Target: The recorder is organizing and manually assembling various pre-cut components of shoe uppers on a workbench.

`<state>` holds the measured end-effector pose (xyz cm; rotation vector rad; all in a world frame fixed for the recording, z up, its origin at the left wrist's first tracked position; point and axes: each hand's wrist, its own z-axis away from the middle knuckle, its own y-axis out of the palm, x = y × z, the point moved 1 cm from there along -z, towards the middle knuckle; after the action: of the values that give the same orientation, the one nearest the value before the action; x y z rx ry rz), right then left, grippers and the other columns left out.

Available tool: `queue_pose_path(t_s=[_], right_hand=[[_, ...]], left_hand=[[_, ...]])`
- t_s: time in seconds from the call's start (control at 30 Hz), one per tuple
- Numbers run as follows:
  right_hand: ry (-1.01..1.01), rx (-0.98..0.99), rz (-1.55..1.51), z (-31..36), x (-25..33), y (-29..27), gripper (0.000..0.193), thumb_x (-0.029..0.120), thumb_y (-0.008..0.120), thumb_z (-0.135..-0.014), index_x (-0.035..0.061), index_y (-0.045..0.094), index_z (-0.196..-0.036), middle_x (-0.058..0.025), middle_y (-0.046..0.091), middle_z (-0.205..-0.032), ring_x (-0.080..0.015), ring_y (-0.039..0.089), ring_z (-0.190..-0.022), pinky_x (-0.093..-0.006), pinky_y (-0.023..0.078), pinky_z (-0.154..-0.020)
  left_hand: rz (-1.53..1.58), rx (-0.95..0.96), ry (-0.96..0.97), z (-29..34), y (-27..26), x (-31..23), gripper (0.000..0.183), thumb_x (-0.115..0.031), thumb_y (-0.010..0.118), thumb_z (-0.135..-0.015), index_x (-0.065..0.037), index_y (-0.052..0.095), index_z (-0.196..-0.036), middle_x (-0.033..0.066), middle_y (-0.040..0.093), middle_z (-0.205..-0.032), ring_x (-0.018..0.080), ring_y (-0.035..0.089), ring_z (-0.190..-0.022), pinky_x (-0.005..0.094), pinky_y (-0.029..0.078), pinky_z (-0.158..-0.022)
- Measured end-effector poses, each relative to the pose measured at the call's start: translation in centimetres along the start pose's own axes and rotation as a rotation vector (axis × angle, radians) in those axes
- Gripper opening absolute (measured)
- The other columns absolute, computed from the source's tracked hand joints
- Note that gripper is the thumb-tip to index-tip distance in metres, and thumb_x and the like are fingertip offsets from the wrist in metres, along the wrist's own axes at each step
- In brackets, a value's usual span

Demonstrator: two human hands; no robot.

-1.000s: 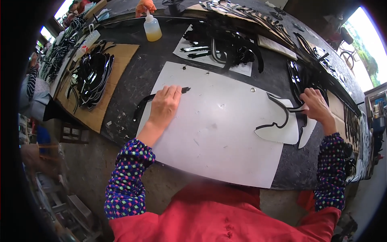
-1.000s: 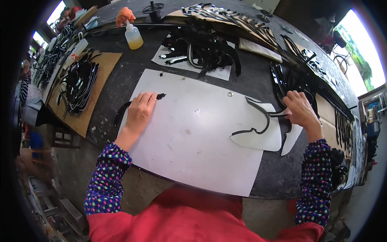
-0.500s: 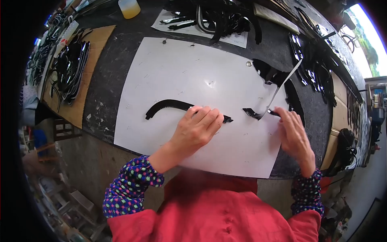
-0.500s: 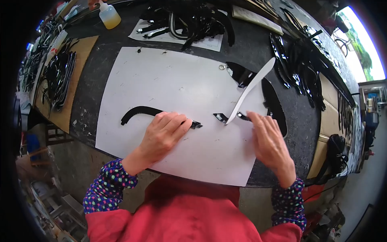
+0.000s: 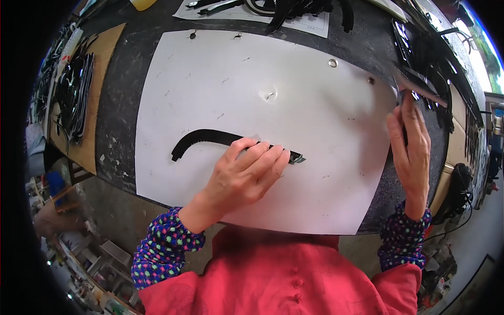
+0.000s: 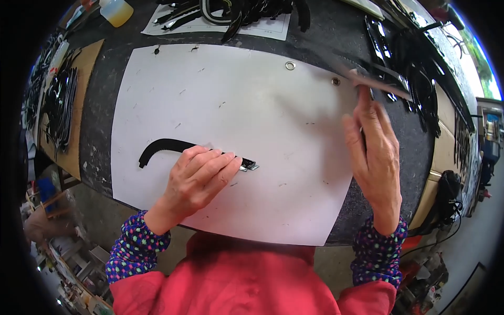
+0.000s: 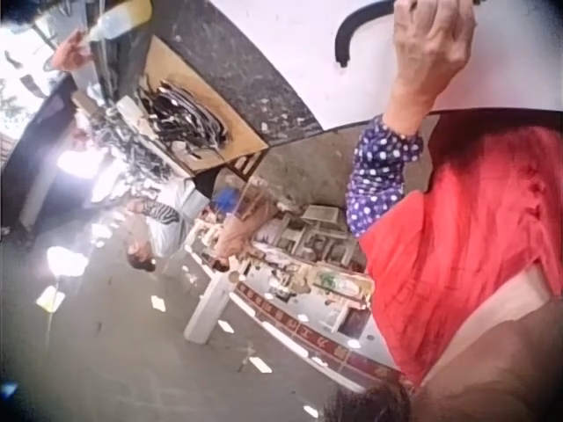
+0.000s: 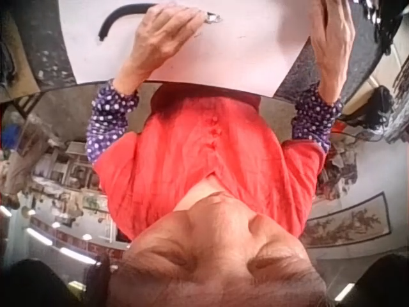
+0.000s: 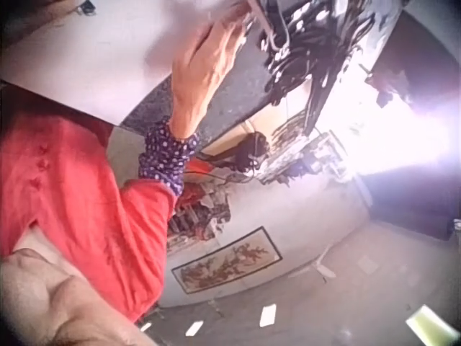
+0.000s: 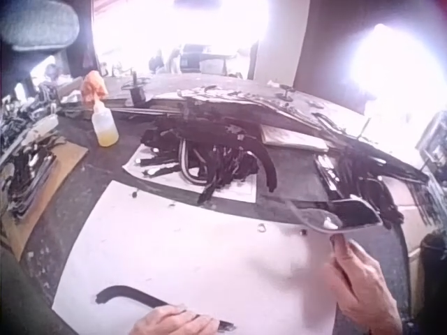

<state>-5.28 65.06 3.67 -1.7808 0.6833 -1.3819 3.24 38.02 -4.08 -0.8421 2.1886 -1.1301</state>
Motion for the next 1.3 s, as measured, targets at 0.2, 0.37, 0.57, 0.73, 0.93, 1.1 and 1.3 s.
queue_pose_path(t_s=[0.2, 0.37, 0.57, 0.73, 0.93, 1.1, 1.3], right_hand=[[-0.174, 0.170, 0.052, 1.6, -1.4, 2.1, 0.062, -0.002, 0.054, -0.092, 0.0269, 0.044, -0.146, -0.0138, 0.069, -0.107, -0.0294, 0.070, -0.082, -0.0371, 0.057, -0.076], [-0.154, 0.221, 0.159, 1.3, 0.6, 2.5, 0.057, 0.008, 0.058, -0.094, 0.0136, 0.041, -0.147, -0.0163, 0.068, -0.097, -0.0310, 0.068, -0.073, -0.0392, 0.055, -0.064], [-0.376, 0.172, 0.210, 2.4, 2.7, 3.7, 0.045, 0.012, 0.058, -0.094, -0.0050, 0.047, -0.134, -0.0143, 0.063, -0.089, -0.0287, 0.065, -0.075, -0.0371, 0.053, -0.065], [-0.212, 0.191, 0.208, 3.9, 0.8, 2.6, 0.048, 0.023, 0.053, -0.098, -0.0039, 0.045, -0.137, -0.0158, 0.062, -0.094, -0.0289, 0.063, -0.076, -0.0369, 0.051, -0.069], [-0.278, 0.212, -0.073, 5.7, -0.1, 4.6, 0.042, 0.010, 0.060, -0.092, -0.0042, 0.049, -0.130, -0.0149, 0.059, -0.100, -0.0278, 0.056, -0.085, -0.0370, 0.041, -0.076], [-0.300, 0.220, -0.109, 5.9, -0.1, 4.4, 0.035, 0.011, 0.071, -0.083, 0.0008, 0.060, -0.115, -0.0105, 0.060, -0.095, -0.0232, 0.056, -0.081, -0.0340, 0.038, -0.074], [-0.323, 0.081, -0.016, 7.0, 0.6, 5.3, 0.040, 0.010, 0.070, -0.084, -0.0021, 0.060, -0.120, -0.0109, 0.061, -0.091, -0.0251, 0.057, -0.080, -0.0342, 0.040, -0.075]], left_hand=[[0.055, 0.043, -0.017, -0.5, -0.4, 0.0, 0.026, -0.006, 0.067, -0.079, -0.005, 0.067, -0.105, 0.0040, 0.062, -0.104, 0.0190, 0.060, -0.093, 0.0363, 0.049, -0.084], [0.598, 0.033, -0.504, -2.4, -1.6, -1.2, 0.058, -0.025, 0.082, -0.075, -0.004, 0.057, -0.123, 0.0107, 0.061, -0.100, 0.0268, 0.059, -0.090, 0.0357, 0.049, -0.079], [1.017, 0.157, -0.866, -10.8, -1.3, -0.9, 0.040, -0.024, 0.068, -0.090, 0.003, 0.060, -0.117, 0.0116, 0.060, -0.067, 0.0167, 0.055, -0.056, 0.0301, 0.047, -0.056], [0.201, -0.321, -0.469, -10.8, -4.3, 5.3, 0.026, -0.016, 0.060, -0.097, -0.005, 0.064, -0.120, 0.0107, 0.073, -0.097, 0.0117, 0.067, -0.082, 0.0260, 0.053, -0.072], [-0.896, 0.059, -0.352, -4.4, -10.2, 8.9, 0.046, 0.007, 0.056, -0.083, -0.017, 0.066, -0.120, 0.0030, 0.066, -0.115, 0.0222, 0.059, -0.109, 0.0371, 0.044, -0.095], [-0.103, 0.163, -0.302, -1.0, -7.7, 2.0, 0.037, 0.002, 0.059, -0.079, -0.005, 0.066, -0.115, 0.0089, 0.059, -0.124, 0.0251, 0.056, -0.114, 0.0399, 0.041, -0.099], [0.148, 0.197, -0.157, 0.4, -1.8, -0.8, 0.036, -0.002, 0.061, -0.081, -0.010, 0.069, -0.115, 0.0076, 0.059, -0.123, 0.0215, 0.056, -0.111, 0.0361, 0.046, -0.093]])
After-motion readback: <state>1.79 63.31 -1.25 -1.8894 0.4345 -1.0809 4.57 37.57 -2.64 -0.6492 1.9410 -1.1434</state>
